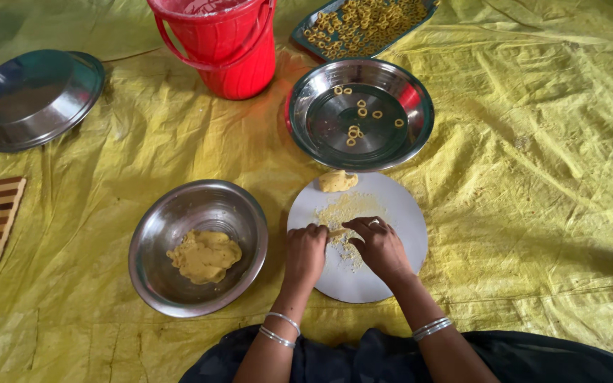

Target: The person rolls small pieces of dough into thin ropes on a white plate, then joins the ends to form rings. The finished rings are placed into a metal bowl containing water. The process is repeated with multiple pieces of dough.

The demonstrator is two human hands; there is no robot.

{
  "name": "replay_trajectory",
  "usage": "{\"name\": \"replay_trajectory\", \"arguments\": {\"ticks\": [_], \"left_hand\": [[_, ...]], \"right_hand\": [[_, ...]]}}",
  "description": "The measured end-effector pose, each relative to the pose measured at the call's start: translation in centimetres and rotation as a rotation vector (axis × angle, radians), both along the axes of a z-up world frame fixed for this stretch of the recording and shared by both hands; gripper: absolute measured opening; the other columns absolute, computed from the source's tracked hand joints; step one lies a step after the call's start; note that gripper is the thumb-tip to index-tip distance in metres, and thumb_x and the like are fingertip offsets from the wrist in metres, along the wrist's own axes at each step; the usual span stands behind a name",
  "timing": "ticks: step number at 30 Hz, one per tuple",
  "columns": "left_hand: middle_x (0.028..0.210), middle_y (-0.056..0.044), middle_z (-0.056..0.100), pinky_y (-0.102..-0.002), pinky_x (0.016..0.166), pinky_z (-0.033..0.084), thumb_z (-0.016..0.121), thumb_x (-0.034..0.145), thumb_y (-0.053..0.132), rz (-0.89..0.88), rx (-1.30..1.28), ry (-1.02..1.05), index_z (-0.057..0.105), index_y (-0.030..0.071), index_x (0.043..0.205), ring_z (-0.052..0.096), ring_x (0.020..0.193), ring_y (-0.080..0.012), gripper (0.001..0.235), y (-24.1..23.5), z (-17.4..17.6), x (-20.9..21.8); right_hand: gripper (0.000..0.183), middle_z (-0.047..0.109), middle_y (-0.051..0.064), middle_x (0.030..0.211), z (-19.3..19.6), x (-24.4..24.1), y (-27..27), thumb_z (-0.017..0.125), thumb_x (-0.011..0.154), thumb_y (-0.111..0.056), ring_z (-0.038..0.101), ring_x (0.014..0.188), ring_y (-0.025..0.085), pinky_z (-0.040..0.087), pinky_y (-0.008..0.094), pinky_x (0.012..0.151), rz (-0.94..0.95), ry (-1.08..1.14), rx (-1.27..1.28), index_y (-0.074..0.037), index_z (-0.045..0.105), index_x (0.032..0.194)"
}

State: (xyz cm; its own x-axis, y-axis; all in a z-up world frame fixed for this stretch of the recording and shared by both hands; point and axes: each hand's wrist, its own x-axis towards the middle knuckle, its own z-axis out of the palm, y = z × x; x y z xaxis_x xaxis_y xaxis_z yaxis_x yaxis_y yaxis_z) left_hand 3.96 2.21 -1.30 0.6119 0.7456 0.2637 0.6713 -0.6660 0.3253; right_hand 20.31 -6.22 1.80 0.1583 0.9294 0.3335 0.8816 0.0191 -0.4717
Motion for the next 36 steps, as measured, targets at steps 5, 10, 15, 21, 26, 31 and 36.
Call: {"name": "replay_trajectory", "arguments": {"ticks": [5, 10, 15, 21, 26, 31, 36], "left_hand": [[0.103, -0.015, 0.068, -0.043, 0.070, 0.057, 0.075, 0.085, 0.007, -0.065, -0.175, -0.137, 0.072, 0.004, 0.102, 0.071, 0.077, -0.0331, 0.018, -0.2, 1.8, 0.4], [0.094, -0.015, 0.073, -0.042, 0.074, 0.058, 0.078, 0.083, 0.009, -0.071, -0.306, -0.326, 0.076, 0.004, 0.099, 0.073, 0.084, -0.0336, 0.017, 0.1, 2.4, 0.4], [0.093, -0.015, 0.075, -0.041, 0.077, 0.059, 0.079, 0.086, 0.014, -0.074, -0.407, -0.246, 0.078, 0.008, 0.101, 0.073, 0.081, -0.0312, 0.016, 0.2, 1.4, 0.3], [0.099, -0.015, 0.073, -0.044, 0.080, 0.058, 0.070, 0.088, 0.005, -0.089, -0.216, -0.219, 0.078, 0.006, 0.102, 0.071, 0.089, -0.0330, 0.016, 1.7, -0.4, -0.1], [0.107, -0.017, 0.072, -0.042, 0.087, 0.058, 0.060, 0.086, -0.001, -0.040, 0.039, -0.173, 0.074, 0.002, 0.110, 0.070, 0.102, -0.0310, 0.028, 3.1, -2.8, -0.8], [0.112, -0.018, 0.071, -0.040, 0.093, 0.056, 0.058, 0.091, 0.000, -0.006, 0.043, -0.139, 0.069, -0.001, 0.120, 0.068, 0.108, -0.0309, 0.031, 3.1, -4.4, -0.1], [0.116, -0.015, 0.069, -0.046, 0.100, 0.049, 0.058, 0.090, 0.003, 0.018, -0.004, -0.061, 0.063, 0.003, 0.132, 0.062, 0.112, -0.0324, 0.043, 3.7, -3.9, 0.2]], "right_hand": [[0.030, 0.078, 0.001, 0.105, -0.9, 0.0, 0.2, 0.081, 0.080, -0.019, 0.070, 0.101, 0.022, 0.055, 0.039, 0.093, 0.061, -0.040, 0.038, -0.015, 0.076, 0.109], [0.021, 0.078, 0.000, 0.098, -1.5, 0.1, 0.4, 0.081, 0.079, -0.021, 0.071, 0.093, 0.021, 0.055, 0.039, 0.090, 0.047, -0.069, 0.062, -0.015, 0.081, 0.099], [0.012, 0.079, 0.000, 0.098, -2.6, 0.2, -0.3, 0.079, 0.082, -0.019, 0.071, 0.095, 0.021, 0.054, 0.040, 0.089, -0.018, -0.050, 0.017, -0.015, 0.082, 0.092], [0.015, 0.078, 0.004, 0.100, -2.2, 2.1, -0.2, 0.071, 0.091, -0.024, 0.072, 0.077, 0.017, 0.060, 0.032, 0.067, -0.168, -0.081, -0.177, -0.013, 0.080, 0.097], [0.031, 0.078, 0.007, 0.099, 0.7, 4.3, 1.6, 0.044, 0.113, -0.032, 0.070, 0.064, 0.018, 0.057, 0.030, 0.056, -0.206, -0.248, -0.660, -0.018, 0.063, 0.133], [0.077, 0.050, 0.029, 0.146, -0.2, 3.6, 1.9, 0.043, 0.106, -0.044, 0.057, 0.121, 0.042, 0.051, 0.051, 0.104, -0.354, -0.106, -0.503, 0.001, 0.015, 0.162], [0.099, 0.002, 0.033, 0.164, -5.0, 2.1, 4.0, 0.040, 0.099, -0.063, -0.003, 0.150, 0.049, 0.004, 0.062, 0.119, -0.210, -0.371, -0.345, 0.010, 0.002, 0.155]]}}
